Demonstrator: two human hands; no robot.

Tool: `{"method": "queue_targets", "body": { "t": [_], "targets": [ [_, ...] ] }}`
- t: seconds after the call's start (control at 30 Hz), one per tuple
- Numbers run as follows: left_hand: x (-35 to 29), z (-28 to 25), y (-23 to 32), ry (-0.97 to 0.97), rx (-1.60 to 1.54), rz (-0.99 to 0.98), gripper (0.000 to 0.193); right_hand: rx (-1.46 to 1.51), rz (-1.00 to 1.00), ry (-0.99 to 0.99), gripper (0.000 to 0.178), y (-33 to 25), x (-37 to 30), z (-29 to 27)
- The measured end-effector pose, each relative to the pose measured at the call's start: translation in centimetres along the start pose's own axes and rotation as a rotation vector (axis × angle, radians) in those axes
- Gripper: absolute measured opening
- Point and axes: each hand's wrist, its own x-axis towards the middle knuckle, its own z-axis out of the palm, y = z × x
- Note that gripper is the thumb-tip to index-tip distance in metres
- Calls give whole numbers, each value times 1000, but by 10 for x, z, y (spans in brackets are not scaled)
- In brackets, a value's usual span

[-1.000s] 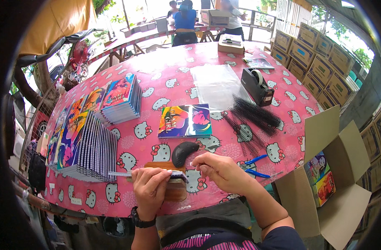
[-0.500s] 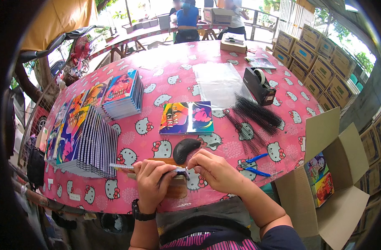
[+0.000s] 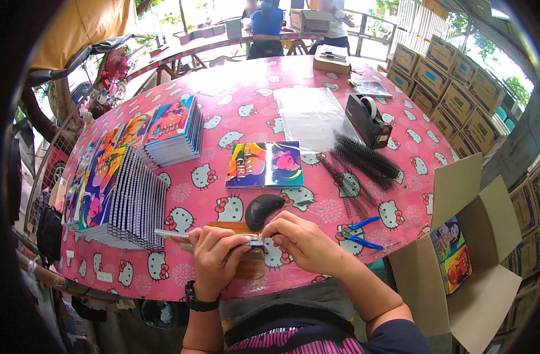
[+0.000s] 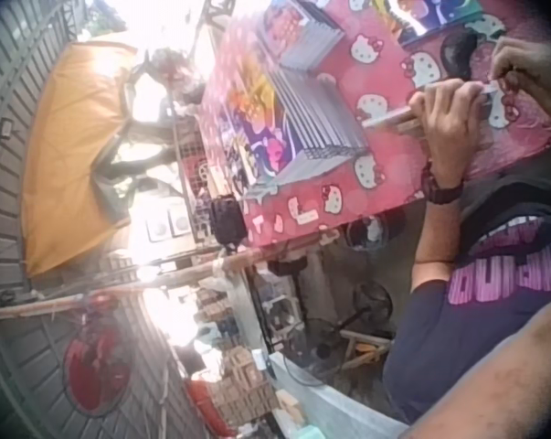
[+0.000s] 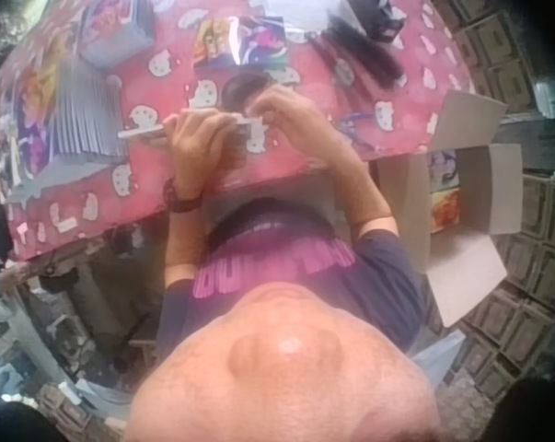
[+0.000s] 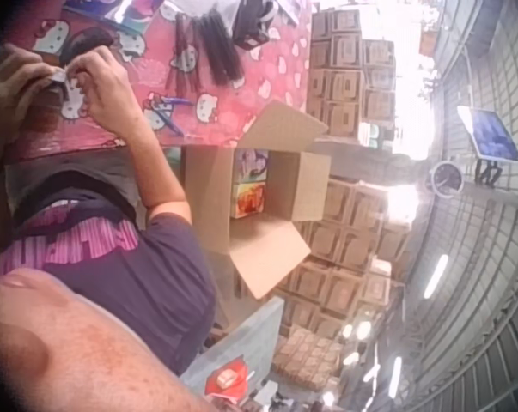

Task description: The person manually threads a plastic spiral coil through the holes of notebook pages, trims the excess coil length using pliers, and places the finished notebooks into a cardboard box.

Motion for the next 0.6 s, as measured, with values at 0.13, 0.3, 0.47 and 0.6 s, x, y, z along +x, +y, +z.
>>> {"method": "queue_targets", "body": {
  "t": [0.13, 0.3, 0.47, 0.6],
  "targets": [
    [1, -3, 3, 6, -14, -14, 15, 41, 6, 7, 12, 5, -3, 2],
    [2, -4, 4, -20, -25, -38, 21, 141, 70, 101, 21, 9, -4, 8],
    [-1, 0, 1, -9, -35, -57, 19, 171, 116, 152, 27, 12, -7, 9],
    [0, -1, 2, 9, -37, -56, 17, 158, 110, 177, 30, 13, -5, 8]
  ]
}}
